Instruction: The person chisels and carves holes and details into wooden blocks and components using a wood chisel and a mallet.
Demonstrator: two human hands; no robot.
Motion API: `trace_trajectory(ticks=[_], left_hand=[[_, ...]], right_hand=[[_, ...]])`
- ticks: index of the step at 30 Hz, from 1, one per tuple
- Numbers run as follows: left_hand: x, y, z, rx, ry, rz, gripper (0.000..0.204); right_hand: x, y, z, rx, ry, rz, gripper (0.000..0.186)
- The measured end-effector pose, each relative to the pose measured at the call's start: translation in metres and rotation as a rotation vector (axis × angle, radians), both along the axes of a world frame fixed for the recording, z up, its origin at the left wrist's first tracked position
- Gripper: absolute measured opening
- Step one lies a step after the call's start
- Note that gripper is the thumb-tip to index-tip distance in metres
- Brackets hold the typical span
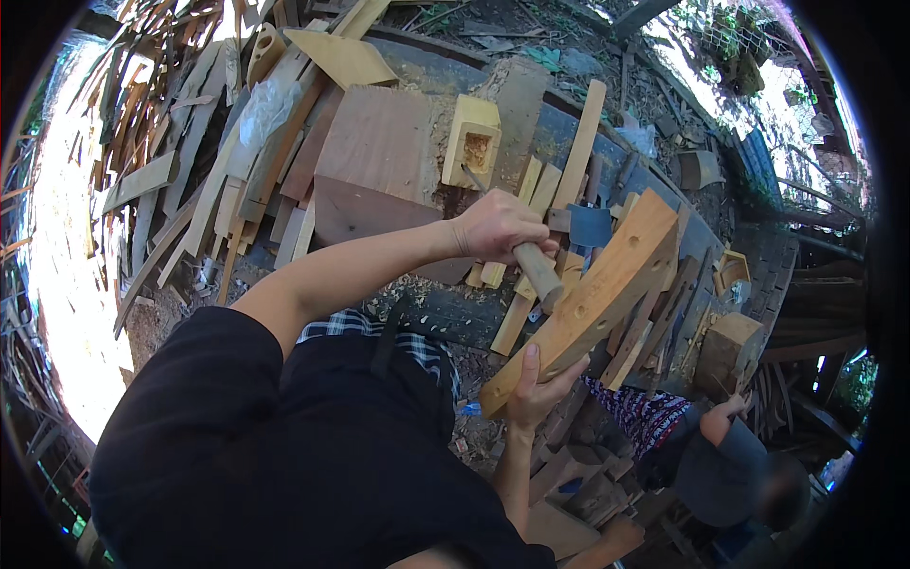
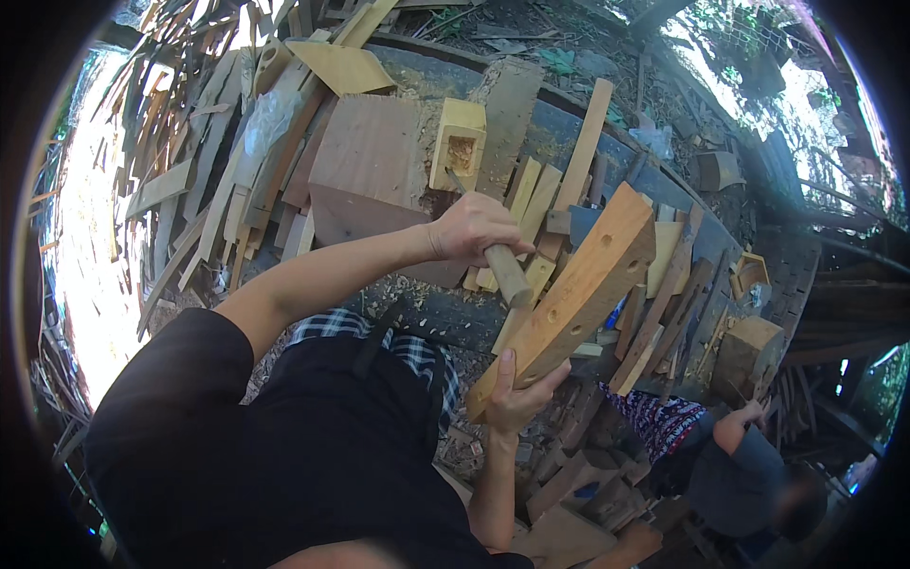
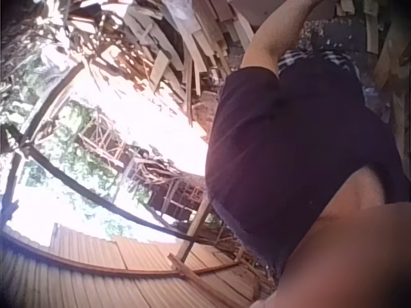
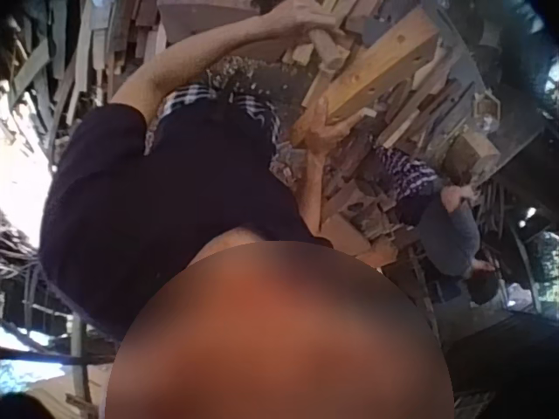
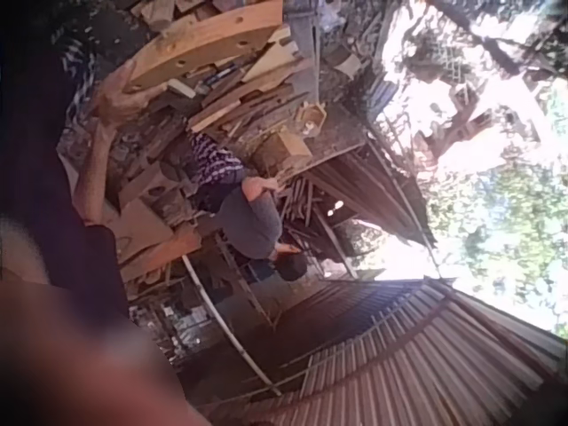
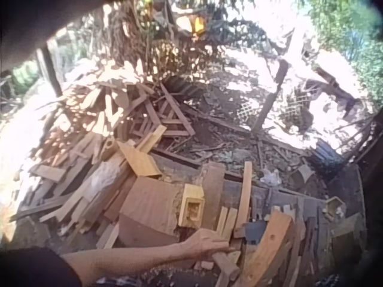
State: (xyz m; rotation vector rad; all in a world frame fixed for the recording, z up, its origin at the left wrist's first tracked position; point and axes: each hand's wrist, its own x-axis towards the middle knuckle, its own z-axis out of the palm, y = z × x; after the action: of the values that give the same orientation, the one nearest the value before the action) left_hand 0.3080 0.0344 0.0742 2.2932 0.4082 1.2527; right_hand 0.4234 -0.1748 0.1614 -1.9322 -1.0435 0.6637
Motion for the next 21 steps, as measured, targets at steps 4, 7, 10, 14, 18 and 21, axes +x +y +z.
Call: trace_trajectory(ticks=[4,7,10,14,18,21], left_hand=[[0.002,0.043,0.02,-0.399,-0.269,0.381,0.019],[-0.009,0.074,0.036,-0.711,-0.529,0.509,0.027],[-0.025,0.099,0.023,-0.884,-0.701,0.601,0.034],[-0.026,0.102,0.024,-0.909,-0.849,0.648,0.037],[-0.031,0.108,0.027,-0.878,-0.942,0.635,0.033],[-0.029,0.1,0.041,-0.955,-0.9,0.538,0.033]], right_hand=[[0.001,-0.01,-0.003,-0.056,-0.06,0.012,0.06],[-0.008,-0.006,0.001,-0.017,-0.029,0.01,0.06],[-0.01,-0.004,0.002,0.014,-0.023,0.026,0.059],[-0.008,-0.006,0.0,0.037,-0.049,0.021,0.059],[-0.01,-0.005,-0.002,0.035,-0.051,0.029,0.058],[-0.012,-0.006,-0.002,0.024,-0.025,0.012,0.058]])
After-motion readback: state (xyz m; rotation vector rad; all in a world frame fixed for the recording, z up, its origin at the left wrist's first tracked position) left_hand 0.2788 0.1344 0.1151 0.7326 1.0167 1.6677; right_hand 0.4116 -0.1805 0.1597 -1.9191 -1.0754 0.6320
